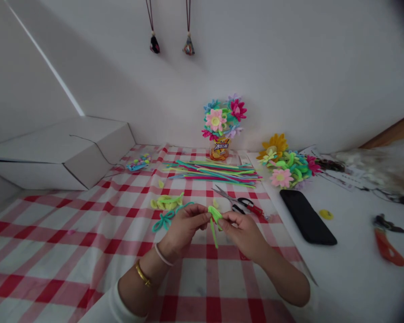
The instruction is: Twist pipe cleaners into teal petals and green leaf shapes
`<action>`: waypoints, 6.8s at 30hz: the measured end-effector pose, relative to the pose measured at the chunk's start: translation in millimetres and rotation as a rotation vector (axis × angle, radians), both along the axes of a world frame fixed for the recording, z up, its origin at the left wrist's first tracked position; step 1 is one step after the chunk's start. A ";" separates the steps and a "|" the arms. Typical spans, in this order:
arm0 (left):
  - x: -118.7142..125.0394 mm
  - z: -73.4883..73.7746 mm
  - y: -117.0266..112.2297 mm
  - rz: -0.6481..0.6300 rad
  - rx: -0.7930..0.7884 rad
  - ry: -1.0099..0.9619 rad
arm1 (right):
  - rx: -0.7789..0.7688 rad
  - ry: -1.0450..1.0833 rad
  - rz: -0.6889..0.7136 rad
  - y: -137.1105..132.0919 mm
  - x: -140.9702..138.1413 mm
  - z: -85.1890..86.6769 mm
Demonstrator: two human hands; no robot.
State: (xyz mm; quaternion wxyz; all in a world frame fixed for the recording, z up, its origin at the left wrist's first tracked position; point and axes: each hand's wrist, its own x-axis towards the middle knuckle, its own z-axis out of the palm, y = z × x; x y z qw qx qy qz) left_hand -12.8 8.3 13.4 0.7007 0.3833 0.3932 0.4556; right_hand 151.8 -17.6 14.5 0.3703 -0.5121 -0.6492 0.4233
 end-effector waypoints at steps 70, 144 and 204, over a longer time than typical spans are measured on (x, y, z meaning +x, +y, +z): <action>2.8 -1.8 -6.0 -0.069 -0.050 -0.281 | -0.465 0.779 0.126 -4.8 -6.8 4.1; -3.0 3.1 -0.9 -0.082 0.011 0.068 | -0.259 0.399 -0.095 6.4 5.0 -0.6; -6.8 0.9 -0.3 -0.238 -0.062 0.088 | -0.265 0.457 -0.055 3.2 6.1 6.5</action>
